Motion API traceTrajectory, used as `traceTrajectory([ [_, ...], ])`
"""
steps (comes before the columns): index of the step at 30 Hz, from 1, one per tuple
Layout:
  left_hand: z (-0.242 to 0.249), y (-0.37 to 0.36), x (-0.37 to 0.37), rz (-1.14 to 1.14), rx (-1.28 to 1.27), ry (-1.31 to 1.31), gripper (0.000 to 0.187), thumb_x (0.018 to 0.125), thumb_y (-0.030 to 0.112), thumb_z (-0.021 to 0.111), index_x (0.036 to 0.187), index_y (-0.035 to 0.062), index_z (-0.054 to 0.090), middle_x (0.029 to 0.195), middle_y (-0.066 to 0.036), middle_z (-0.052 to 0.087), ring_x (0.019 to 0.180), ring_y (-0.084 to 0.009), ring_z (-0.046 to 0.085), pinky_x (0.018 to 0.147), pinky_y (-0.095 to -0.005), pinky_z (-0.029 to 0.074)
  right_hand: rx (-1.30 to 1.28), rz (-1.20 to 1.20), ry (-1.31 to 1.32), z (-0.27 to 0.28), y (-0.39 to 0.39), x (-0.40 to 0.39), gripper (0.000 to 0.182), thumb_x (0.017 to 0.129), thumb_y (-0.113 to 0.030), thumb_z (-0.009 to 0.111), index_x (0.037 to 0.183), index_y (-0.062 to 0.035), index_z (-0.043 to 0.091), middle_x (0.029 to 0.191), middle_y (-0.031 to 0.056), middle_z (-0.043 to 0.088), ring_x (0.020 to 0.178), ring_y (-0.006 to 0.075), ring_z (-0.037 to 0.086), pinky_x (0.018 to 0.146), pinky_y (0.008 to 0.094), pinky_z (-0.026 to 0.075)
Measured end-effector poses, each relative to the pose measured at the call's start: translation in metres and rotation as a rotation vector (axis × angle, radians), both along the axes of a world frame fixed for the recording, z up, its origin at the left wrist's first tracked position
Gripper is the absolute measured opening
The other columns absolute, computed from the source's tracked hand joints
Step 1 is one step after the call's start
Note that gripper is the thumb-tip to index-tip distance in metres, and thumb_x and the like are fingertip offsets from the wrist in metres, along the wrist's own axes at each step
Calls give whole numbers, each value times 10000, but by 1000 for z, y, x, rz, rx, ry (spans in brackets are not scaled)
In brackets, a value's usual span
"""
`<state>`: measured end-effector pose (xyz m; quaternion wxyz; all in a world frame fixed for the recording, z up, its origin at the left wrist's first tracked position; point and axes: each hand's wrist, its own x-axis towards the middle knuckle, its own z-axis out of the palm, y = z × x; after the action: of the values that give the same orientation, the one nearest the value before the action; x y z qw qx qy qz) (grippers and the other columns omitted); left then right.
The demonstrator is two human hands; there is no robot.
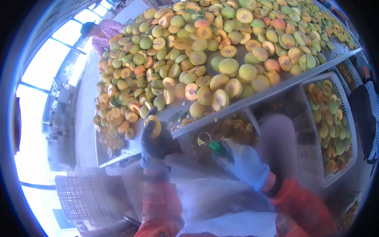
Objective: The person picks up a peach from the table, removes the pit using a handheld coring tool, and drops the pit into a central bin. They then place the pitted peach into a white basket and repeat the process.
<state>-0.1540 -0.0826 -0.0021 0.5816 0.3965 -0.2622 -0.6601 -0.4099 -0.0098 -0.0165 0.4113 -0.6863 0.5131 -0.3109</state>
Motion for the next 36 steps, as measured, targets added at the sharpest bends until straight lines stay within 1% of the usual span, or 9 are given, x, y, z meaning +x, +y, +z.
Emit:
traceTrajectory([
  [5,-6,73,-12,232,99,204,454,879,366,478,1223,70,470,993,-124,597,805,-205,609,548,-269,500,-303,205,61,23,17,50,436,783,-241,653,1118,-9,498,813,190,613,708,354,611,606,396,484],
  [7,0,96,-15,134,-388,-1059,421,891,350,468,1211,77,480,998,-119,595,833,-211,615,564,-275,510,-310,257,152,36,22,64,434,780,-264,651,1105,-17,503,794,182,610,674,342,612,575,392,481],
  [15,38,144,-11,207,26,-39,337,909,276,462,1134,39,541,975,-127,612,776,-160,617,514,-207,485,-536,349,289,43,49,86,288,832,-335,585,921,-64,546,687,117,601,526,264,586,447,358,446],
  [16,45,148,-11,164,-8,-357,321,893,244,501,1125,26,544,993,-121,614,769,-175,618,587,-231,503,-509,371,306,44,53,87,288,832,-326,589,938,-62,550,677,118,597,510,262,579,439,350,441],
  [20,42,153,-11,242,61,-98,329,896,254,498,1113,13,552,974,-117,627,747,-178,617,629,-257,502,-326,401,49,47,62,88,300,847,-312,580,981,-45,553,721,88,612,455,211,553,430,301,433],
  [22,50,154,-9,224,16,-229,317,899,235,496,1100,-1,562,988,-110,629,753,-166,614,641,-264,500,923,442,-514,64,60,84,387,874,-398,538,970,-23,546,555,71,529,387,171,494,362,266,364],
  [26,51,151,-12,319,-114,-347,323,898,218,446,1005,-53,584,998,-132,569,716,-163,608,473,-210,474,720,526,-485,57,57,89,413,894,-423,490,1008,-28,530,536,30,499,359,125,445,333,236,338],
  [29,54,148,-7,308,-26,-401,218,879,119,509,1014,-17,613,827,-33,614,644,-73,524,573,-200,448,1087,163,-626,45,57,98,337,903,-347,471,1041,-42,501,555,60,522,380,160,489,331,262,389],
  [36,50,148,-10,264,14,-239,256,877,174,471,1013,-3,596,892,-68,606,811,-135,584,669,-235,451,786,356,-308,71,65,97,515,878,-497,456,1011,-2,516,458,25,445,371,90,413,331,224,282],
])
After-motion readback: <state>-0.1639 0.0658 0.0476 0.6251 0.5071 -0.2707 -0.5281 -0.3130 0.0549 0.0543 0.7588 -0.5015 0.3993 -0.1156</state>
